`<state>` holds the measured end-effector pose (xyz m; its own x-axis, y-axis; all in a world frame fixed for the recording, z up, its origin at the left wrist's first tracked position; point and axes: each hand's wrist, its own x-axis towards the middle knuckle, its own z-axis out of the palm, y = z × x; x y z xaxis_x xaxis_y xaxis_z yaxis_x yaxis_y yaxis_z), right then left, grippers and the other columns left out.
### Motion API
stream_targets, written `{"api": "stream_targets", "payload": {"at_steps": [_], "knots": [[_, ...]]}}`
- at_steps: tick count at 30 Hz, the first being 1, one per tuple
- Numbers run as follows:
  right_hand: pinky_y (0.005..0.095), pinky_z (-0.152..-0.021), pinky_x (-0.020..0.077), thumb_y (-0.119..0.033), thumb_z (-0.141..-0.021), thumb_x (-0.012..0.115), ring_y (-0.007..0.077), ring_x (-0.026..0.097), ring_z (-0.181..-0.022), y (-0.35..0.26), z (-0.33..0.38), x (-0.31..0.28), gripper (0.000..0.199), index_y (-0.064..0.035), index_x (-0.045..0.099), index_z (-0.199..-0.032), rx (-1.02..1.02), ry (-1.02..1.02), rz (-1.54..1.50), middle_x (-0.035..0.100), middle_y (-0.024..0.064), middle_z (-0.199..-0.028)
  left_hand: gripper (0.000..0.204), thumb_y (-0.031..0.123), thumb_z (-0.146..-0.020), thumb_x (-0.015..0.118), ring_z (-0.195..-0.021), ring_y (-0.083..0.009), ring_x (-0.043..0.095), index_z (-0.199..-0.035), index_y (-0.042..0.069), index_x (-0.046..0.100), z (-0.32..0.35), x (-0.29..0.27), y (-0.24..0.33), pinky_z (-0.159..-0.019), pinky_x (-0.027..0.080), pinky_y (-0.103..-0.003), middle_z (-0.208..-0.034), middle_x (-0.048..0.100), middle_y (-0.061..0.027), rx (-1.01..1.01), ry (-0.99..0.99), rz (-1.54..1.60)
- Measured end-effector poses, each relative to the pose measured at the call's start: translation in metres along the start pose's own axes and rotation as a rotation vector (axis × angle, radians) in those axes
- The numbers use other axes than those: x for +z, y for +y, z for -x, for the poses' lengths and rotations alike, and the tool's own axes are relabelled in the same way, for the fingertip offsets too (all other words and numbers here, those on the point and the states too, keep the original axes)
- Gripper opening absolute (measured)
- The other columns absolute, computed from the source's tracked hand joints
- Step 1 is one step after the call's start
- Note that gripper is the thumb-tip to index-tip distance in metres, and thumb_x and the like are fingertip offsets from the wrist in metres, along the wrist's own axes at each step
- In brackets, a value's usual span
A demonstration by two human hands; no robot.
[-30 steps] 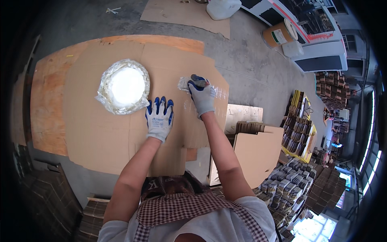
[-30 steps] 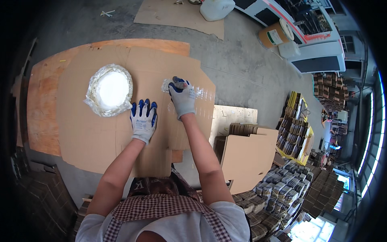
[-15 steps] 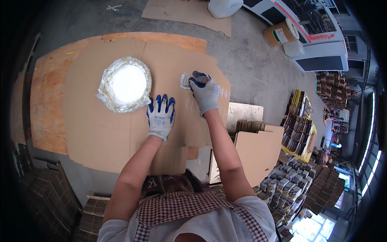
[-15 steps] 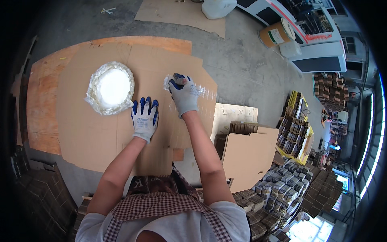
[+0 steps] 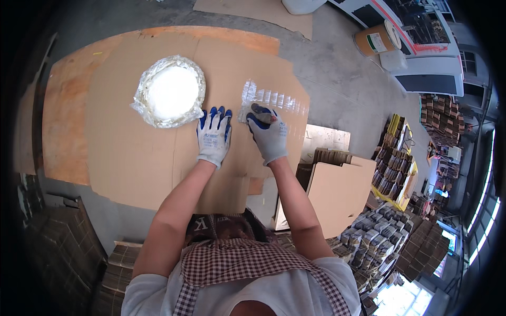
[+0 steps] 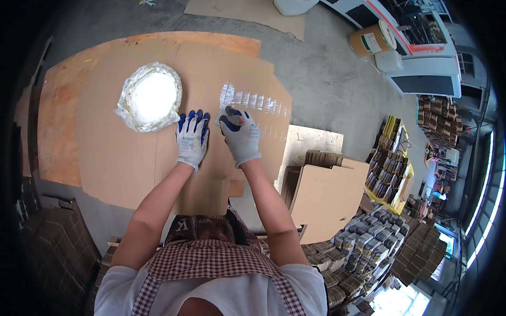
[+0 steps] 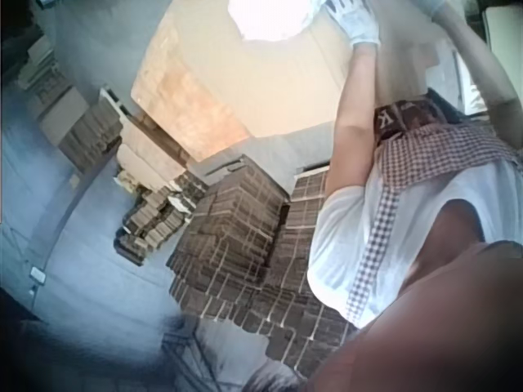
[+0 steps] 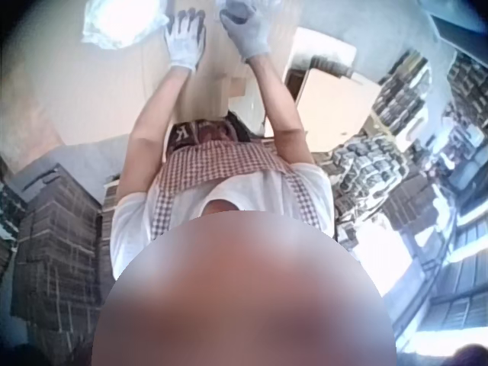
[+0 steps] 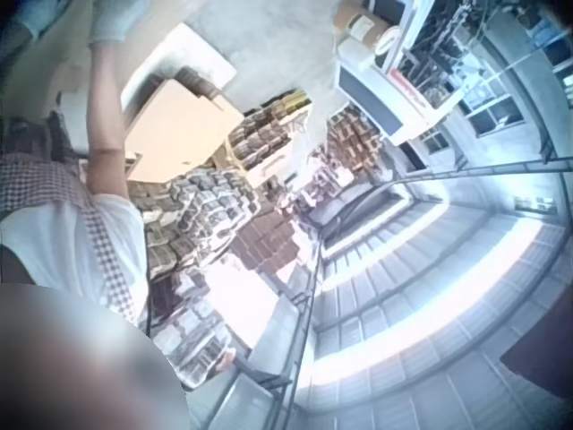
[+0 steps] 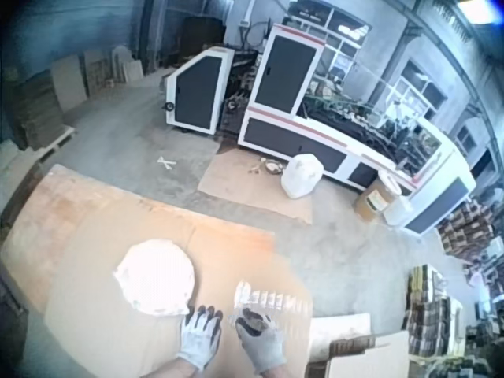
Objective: The person places a large flat cardboard sheet on a wooden workbench, then uses a putty knife to scoop white paste from a container and spread it evenly across the cardboard surface. The person repeats the spreading motion multiple times to cover a larger area.
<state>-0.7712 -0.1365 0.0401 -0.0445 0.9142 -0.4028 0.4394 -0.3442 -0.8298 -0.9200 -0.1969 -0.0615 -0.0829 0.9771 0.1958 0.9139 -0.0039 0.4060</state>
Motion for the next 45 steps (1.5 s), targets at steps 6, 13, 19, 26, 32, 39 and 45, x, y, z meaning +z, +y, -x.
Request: {"api": "stream_targets", "payload": {"at_steps": [6,13,19,26,32,39,45], "knots": [[0.0422,-0.083,0.0530,-0.026,-0.084,0.074,0.0361,0.065,-0.095,0.027,0.019,-0.002,0.037,-0.0084,0.067,-0.116,-0.343,0.112,0.290,0.064,0.0156,-0.110,0.038,0.019,-0.094,0.058,-0.132,-0.0286,0.050,-0.131,0.012,0.062,-0.001,0.002,0.001,-0.116,0.029,-0.050,-0.136,0.060,-0.0089,0.026,0.061,0.026],[0.0409,-0.081,0.0540,-0.026,-0.085,0.074,0.0334,0.066,-0.093,0.043,0.051,-0.005,0.040,-0.0097,0.067,-0.121,-0.140,0.042,0.342,0.065,0.0135,-0.109,0.040,0.022,-0.093,0.060,-0.128,-0.0287,0.052,-0.133,0.016,0.062,0.003,-0.001,-0.005,-0.116,0.031,-0.049,-0.136,0.060,-0.0078,0.021,0.054,-0.063],[0.0414,-0.080,0.0544,-0.026,-0.085,0.074,0.0321,0.067,-0.095,0.065,0.069,-0.004,0.041,-0.0114,0.065,-0.121,-0.423,0.098,0.555,0.064,0.0117,-0.111,0.038,0.024,-0.094,0.059,-0.129,-0.0273,0.051,-0.131,0.017,0.062,0.000,0.004,-0.001,-0.115,0.030,-0.049,-0.136,0.060,-0.0069,0.050,0.060,-0.077],[0.0397,-0.077,0.0552,-0.018,-0.084,0.074,0.0298,0.069,-0.087,0.089,0.070,-0.084,0.037,-0.0087,0.067,-0.118,-0.075,0.366,0.506,0.064,0.0116,-0.106,0.037,0.026,-0.095,0.056,-0.133,-0.0283,0.049,-0.130,0.017,0.063,0.003,0.013,-0.007,-0.116,0.028,-0.052,-0.138,0.059,-0.0082,0.056,0.068,-0.102],[0.0389,-0.092,0.0512,-0.010,-0.081,0.076,0.0353,0.063,-0.104,0.080,0.085,-0.035,0.042,-0.0075,0.065,-0.122,-0.319,0.178,0.171,0.063,0.0152,-0.115,0.038,0.026,-0.096,0.055,-0.132,-0.0292,0.050,-0.132,0.017,0.062,0.001,0.009,-0.005,-0.118,0.028,-0.051,-0.139,0.058,-0.0091,0.074,0.047,-0.122],[0.0427,-0.081,0.0548,-0.015,-0.082,0.075,0.0332,0.067,-0.094,0.145,0.057,-0.118,0.039,-0.0104,0.065,-0.119,0.001,0.467,0.504,0.063,0.0131,-0.109,0.039,0.024,-0.094,0.059,-0.133,-0.0299,0.049,-0.132,0.017,0.061,0.003,0.011,-0.007,-0.118,0.027,-0.051,-0.141,0.057,-0.0077,0.080,0.052,-0.128],[0.0406,-0.089,0.0532,-0.020,-0.085,0.074,0.0350,0.066,-0.104,0.082,0.054,-0.053,0.041,-0.0118,0.065,-0.124,-0.257,0.209,0.103,0.065,0.0148,-0.119,0.038,0.024,-0.094,0.057,-0.134,-0.0304,0.047,-0.131,0.015,0.062,0.002,0.010,-0.003,-0.118,0.026,-0.051,-0.143,0.055,-0.0080,0.072,0.016,-0.168]]}}
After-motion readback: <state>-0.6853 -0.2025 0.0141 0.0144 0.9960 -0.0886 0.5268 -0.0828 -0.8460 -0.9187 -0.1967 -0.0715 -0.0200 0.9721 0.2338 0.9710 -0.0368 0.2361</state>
